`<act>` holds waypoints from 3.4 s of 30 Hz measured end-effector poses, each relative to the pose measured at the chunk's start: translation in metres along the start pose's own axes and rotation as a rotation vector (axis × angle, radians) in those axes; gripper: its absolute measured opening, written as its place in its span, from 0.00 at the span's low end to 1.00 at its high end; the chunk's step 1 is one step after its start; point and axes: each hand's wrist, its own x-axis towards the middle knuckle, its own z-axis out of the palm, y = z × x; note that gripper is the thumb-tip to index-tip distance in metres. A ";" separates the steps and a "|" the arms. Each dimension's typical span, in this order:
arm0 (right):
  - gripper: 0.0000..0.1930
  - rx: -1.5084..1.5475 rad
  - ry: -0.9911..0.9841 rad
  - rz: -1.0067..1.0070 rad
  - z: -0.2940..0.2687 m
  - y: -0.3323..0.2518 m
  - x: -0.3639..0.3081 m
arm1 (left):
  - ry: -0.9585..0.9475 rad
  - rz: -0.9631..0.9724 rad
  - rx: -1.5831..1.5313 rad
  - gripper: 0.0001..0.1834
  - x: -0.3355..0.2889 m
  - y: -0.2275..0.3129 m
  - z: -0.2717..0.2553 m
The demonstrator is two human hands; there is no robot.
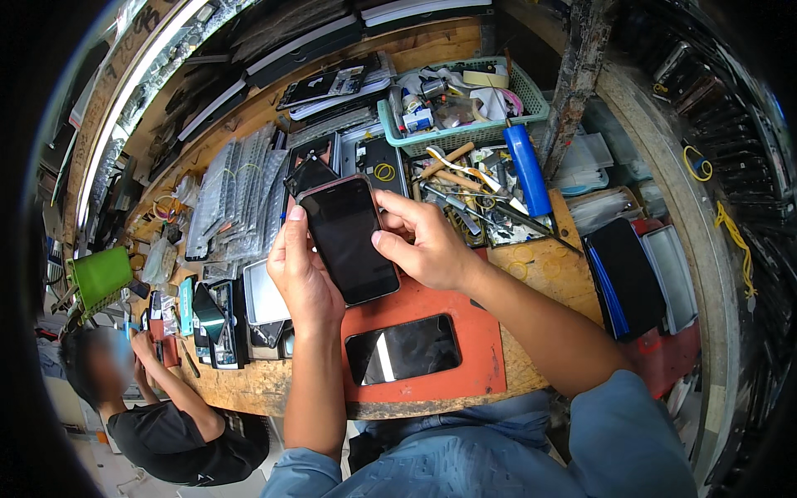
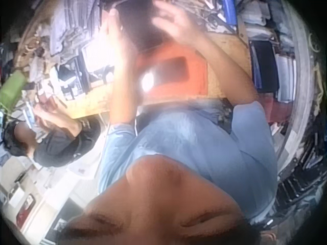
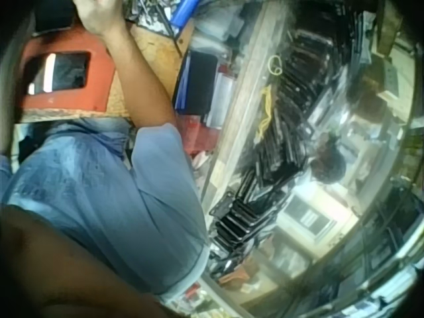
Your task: The person holds a smartphone with both hands and repeatedly taps and swipes the screen. The device remains in hand throughout the clip, and no tools are used. The background shows a cluttered electronics repair workspace with parts and tools.
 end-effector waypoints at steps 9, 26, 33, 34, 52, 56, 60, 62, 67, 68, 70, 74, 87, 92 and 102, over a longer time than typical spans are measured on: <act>0.30 0.082 -0.025 -0.002 -0.005 0.000 0.001 | 0.016 0.002 -0.021 0.12 -0.001 0.003 0.007; 0.29 -0.115 0.022 0.011 0.007 -0.003 -0.001 | 0.027 0.005 -0.029 0.12 -0.003 0.006 0.010; 0.27 -0.022 0.065 -0.116 0.008 0.007 -0.001 | -0.032 0.023 -0.039 0.13 -0.001 -0.001 -0.001; 0.27 -0.022 0.051 -0.122 0.007 0.006 -0.001 | -0.028 0.022 -0.039 0.13 -0.001 0.000 -0.001; 0.29 -0.032 -0.021 -0.039 0.001 0.000 -0.002 | -0.014 0.011 -0.016 0.14 -0.001 0.002 0.001; 0.28 -0.039 0.001 -0.078 0.003 0.002 -0.002 | -0.038 0.027 -0.022 0.14 0.000 0.000 -0.003; 0.26 0.004 0.014 0.005 0.007 -0.006 0.001 | 0.016 0.030 -0.004 0.12 -0.002 0.003 0.004; 0.25 0.017 0.015 -0.037 0.006 -0.005 0.000 | 0.022 0.035 -0.004 0.14 -0.002 0.003 0.006; 0.25 0.055 0.016 -0.027 0.004 -0.004 0.000 | 0.035 0.031 -0.004 0.14 -0.002 0.005 0.008; 0.26 0.068 0.016 -0.017 0.004 -0.002 0.000 | 0.032 0.032 0.000 0.14 -0.002 0.005 0.008; 0.26 -0.027 -0.011 -0.053 0.001 0.003 -0.001 | 0.026 0.036 0.007 0.15 -0.002 0.004 0.006; 0.26 -0.083 -0.011 -0.070 0.001 0.004 -0.001 | 0.020 0.037 0.010 0.15 -0.001 0.003 0.005; 0.26 -0.008 -0.004 -0.017 0.002 -0.001 0.000 | 0.024 0.033 0.003 0.15 -0.001 0.002 0.005; 0.31 -0.066 -0.025 -0.067 -0.001 0.006 -0.001 | 0.027 0.018 -0.003 0.16 0.000 0.001 0.003; 0.34 -0.078 -0.038 -0.036 0.001 0.002 -0.002 | 0.030 0.035 0.000 0.15 -0.001 0.004 0.005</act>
